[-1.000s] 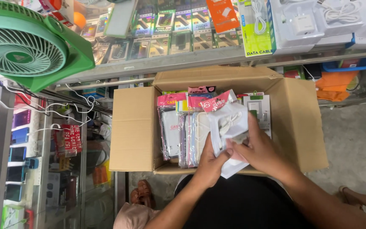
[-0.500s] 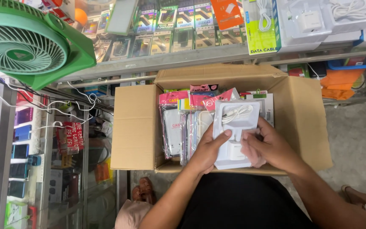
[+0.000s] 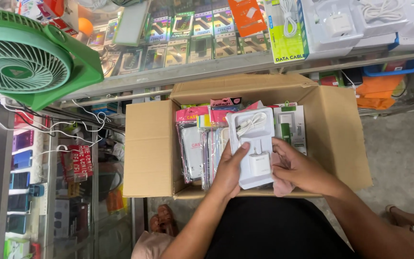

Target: The person takes packaged phone accessories, including charger boxes and blister-packed items, out of a cardboard box and wipes each package with a cloth. They place wiped packages on the glass display counter and continue handling more items from the box.

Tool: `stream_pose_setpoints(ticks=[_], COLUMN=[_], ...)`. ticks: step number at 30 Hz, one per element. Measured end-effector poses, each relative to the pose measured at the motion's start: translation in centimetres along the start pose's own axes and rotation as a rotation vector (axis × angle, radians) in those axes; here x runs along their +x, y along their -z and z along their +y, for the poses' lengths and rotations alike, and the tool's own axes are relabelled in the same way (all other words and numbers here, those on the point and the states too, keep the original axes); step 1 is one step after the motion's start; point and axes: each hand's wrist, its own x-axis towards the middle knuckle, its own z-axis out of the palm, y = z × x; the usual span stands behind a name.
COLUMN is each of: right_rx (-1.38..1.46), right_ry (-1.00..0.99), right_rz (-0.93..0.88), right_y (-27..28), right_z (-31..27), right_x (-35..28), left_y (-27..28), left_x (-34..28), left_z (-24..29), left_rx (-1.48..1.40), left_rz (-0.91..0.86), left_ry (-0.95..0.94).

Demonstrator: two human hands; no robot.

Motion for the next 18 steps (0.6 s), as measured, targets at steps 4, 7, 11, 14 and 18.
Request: stream_pose_setpoints(ticks=[4, 7, 11, 14, 18], right_rx=[-0.077, -0.036, -0.181, -0.271, -0.176], right_ry=[-0.048, -0.011, -0.235, -0.057, 0.074], right_rz=[-0.023, 0.008, 0.029, 0.08, 0.181], right_y=[-0.2, 0.4, -0.8, -2.9, -3.1], right_z=[-2.7, -1.5, -2.2, -3.1, -4.7], right_x=[-0.3, -0.7, -1.2, -1.3, -1.5], left_y=[-0.8, -0.9, -1.3, -2.2, -2.1], left_x=[-0.4, -0.4, -0.1, -0.2, -0.1], left_z=[0.3, 0.4, 0.7, 0.8, 1.5], left_rx=[0.013, -0.053, -0.033, -0.083, -0.104], left_rz=[-0.005, 0.016, 0.022, 0.055, 0.03], left_ry=[-0.015, -0.024, -0.1, -0.101, -0.112])
